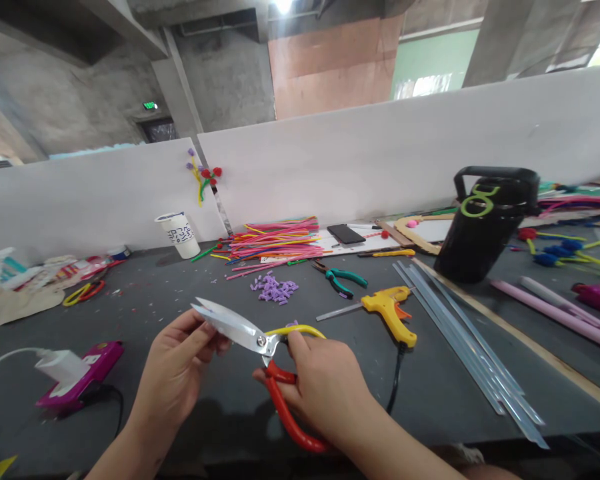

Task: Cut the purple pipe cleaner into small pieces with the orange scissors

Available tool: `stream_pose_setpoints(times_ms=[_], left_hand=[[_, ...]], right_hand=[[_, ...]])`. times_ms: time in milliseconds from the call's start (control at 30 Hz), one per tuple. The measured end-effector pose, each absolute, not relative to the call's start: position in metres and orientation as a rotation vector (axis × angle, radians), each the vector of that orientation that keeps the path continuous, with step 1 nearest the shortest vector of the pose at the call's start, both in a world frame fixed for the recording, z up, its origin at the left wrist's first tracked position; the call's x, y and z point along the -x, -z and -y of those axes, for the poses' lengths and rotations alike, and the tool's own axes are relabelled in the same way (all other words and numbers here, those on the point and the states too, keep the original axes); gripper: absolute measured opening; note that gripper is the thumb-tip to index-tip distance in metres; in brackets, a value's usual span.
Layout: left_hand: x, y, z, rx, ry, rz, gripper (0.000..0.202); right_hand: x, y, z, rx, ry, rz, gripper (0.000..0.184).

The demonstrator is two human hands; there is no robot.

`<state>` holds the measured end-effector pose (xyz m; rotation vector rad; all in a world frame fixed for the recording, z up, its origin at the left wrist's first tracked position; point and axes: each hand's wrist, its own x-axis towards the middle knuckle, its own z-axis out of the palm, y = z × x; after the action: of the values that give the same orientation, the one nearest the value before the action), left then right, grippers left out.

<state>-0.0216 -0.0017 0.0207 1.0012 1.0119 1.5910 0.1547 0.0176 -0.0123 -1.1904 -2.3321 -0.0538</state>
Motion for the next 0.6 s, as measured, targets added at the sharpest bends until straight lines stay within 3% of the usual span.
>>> stream_pose_setpoints(times_ms=[167, 433, 600], left_hand=[[0.023, -0.021, 0.001, -0.964, -1.563, -1.035, 0.006], [0.015, -0.015, -0.002, -1.011, -1.295, -1.008, 0.007], [0.007, -0.011, -0.003, -1.048, -1.09, -1.076, 0.01]], right_hand=[[-0.155, 0.01, -0.019, 1.229, -0.065, 2.273, 0.031], [-0.151, -0.001, -0.023, 1.111, -1.058, 1.914, 0.02], [-0.149, -0.005, -0.027, 1.028, -1.465, 1.612, 0.009]])
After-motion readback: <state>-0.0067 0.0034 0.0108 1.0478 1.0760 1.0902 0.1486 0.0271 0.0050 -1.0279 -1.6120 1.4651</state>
